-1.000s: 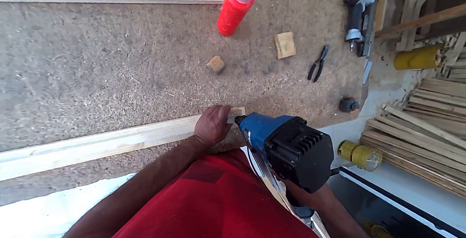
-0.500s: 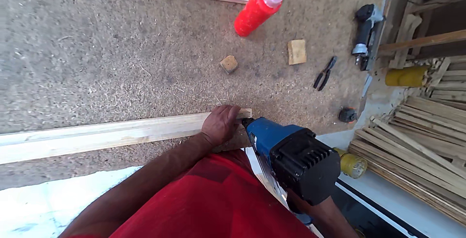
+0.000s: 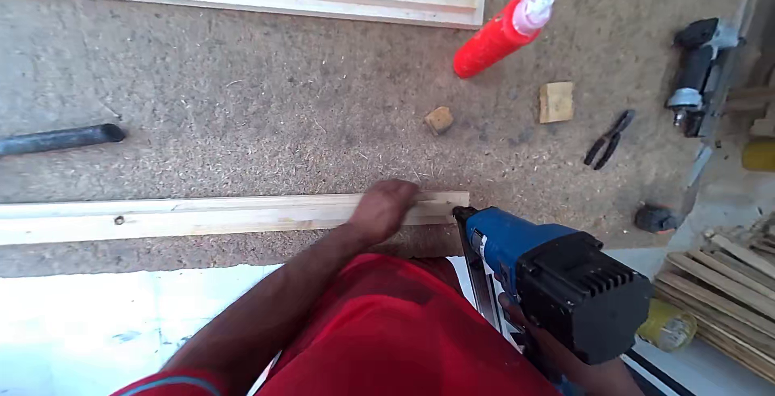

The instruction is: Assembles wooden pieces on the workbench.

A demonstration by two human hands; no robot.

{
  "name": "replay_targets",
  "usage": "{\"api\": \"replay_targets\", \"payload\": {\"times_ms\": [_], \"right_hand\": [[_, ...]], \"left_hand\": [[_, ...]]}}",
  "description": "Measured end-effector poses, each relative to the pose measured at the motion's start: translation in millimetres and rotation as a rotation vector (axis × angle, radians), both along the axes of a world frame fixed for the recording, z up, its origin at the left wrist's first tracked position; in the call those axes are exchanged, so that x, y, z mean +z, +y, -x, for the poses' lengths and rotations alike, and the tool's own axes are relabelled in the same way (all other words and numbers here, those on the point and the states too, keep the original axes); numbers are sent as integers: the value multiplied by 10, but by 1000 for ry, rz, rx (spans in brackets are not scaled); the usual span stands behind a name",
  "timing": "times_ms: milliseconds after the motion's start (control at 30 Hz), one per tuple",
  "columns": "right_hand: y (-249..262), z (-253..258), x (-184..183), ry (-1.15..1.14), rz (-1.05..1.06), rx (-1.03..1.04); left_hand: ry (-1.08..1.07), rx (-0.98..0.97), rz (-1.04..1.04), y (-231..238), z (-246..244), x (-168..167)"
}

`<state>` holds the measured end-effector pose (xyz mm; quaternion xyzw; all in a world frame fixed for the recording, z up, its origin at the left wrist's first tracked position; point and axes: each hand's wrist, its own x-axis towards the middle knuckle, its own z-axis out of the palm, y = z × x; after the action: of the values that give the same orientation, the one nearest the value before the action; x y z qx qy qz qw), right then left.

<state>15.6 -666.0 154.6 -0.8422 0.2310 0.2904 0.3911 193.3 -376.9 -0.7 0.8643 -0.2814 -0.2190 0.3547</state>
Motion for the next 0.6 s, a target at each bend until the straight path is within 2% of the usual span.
{"api": "replay_targets", "payload": {"times_ms": [100,200,333,467,600], "right_hand": [[-13,38,-20,-21,-1,0],[-84,136,-67,-20,-20,-33],[-22,50,5,-25,-66,-97],[4,63,34,-20,-4,-54],[63,38,78,-35,4,-52]], "left_hand": [[-59,-3,-41,624,43,-33],[-105,22,-31,935,140,-100],[-147,18,-9,967,120,-159],[-116,-40,-67,958,78,-127],[-110,-8,-89,945,74,-148]]}}
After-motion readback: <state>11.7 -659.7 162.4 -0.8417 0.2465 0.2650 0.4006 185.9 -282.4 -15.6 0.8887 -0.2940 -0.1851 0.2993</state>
